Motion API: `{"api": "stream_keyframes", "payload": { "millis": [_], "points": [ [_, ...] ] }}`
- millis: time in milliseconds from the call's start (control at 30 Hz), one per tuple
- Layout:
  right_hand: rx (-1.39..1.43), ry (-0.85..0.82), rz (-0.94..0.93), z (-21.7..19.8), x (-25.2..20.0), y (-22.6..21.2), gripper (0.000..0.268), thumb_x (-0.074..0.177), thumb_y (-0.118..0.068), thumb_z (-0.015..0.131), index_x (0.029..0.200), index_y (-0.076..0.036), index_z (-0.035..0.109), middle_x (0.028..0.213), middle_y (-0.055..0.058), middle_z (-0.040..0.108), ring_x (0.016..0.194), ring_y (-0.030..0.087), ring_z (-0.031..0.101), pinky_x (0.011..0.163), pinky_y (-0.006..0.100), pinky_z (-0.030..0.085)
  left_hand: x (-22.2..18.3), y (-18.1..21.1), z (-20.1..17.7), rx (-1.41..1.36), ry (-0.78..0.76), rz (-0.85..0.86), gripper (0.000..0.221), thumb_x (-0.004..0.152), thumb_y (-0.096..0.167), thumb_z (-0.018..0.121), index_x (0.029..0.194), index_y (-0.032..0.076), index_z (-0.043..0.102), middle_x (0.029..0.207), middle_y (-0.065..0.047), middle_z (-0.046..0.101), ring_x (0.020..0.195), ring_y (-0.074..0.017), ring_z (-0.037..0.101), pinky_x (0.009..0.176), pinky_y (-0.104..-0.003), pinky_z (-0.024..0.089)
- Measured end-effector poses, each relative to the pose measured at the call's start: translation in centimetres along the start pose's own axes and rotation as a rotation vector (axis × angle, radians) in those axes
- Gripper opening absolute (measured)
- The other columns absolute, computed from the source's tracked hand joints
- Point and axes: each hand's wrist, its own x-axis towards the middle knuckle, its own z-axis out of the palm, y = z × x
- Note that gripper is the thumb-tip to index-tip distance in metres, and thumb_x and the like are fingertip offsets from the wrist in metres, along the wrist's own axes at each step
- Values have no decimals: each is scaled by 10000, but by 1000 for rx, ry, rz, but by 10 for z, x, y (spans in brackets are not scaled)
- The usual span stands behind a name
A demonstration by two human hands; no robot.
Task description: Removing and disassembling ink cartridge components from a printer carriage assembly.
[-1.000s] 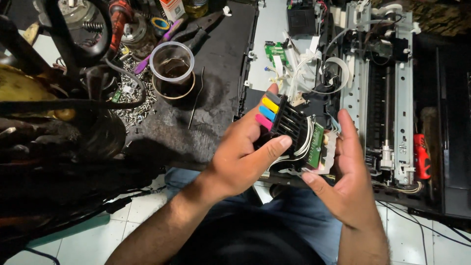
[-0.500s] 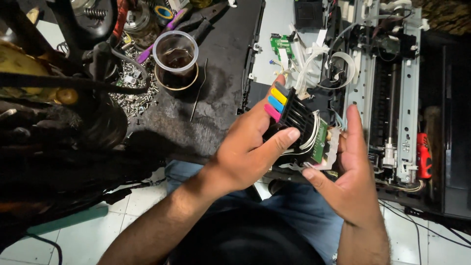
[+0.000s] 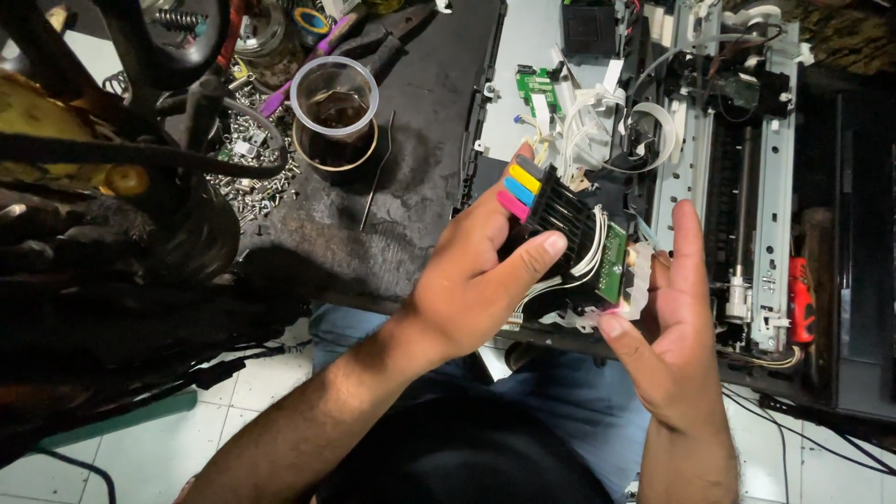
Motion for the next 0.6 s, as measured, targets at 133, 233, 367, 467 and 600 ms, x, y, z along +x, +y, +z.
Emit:
{"api": "stream_keyframes", "payload": {
  "millis": [133,233,367,467,600],
  "points": [
    [31,16,35,2,1,-8,994,853,-228,591,1670,-80,45,1390,189,570,1154,223,594,942,348,523,9,3,-3,-103,-50,-49,662,969,316,611,1541,42,420,1172,-3,729,1131,-74,602,1033,-294,504],
    [-42,52,11,6,1,-15,952,834,-292,589,1629,-70,115,1581,216,436,1385,265,494,1137,388,419,10,3,0,-342,-52,-41,641,991,214,591,1538,-41,378,1399,-122,622,1324,-160,540,1171,-325,431],
    [55,71,42,3,1,-7,980,817,-271,634,1647,-77,151,1354,185,607,1178,233,615,1048,369,487,10,-1,4,-373,6,-90,648,968,211,607,1529,-31,390,1457,-141,582,1347,-173,525,1188,-327,406],
    [90,85,5,0,1,-3,1006,790,-266,675,1640,-67,175,1338,188,623,1182,242,626,1064,370,479,10,1,4,-384,18,-132,668,960,222,610,1536,-28,382,1422,-128,603,1304,-163,552,1150,-316,440],
    [-113,196,-20,6,-3,-8,991,744,-197,730,1590,-35,239,1376,227,608,1157,255,641,1007,350,508,11,2,3,-422,2,-76,629,989,211,594,1528,-40,388,1388,-117,606,1301,-172,552,1171,-331,438]
  ]
}}
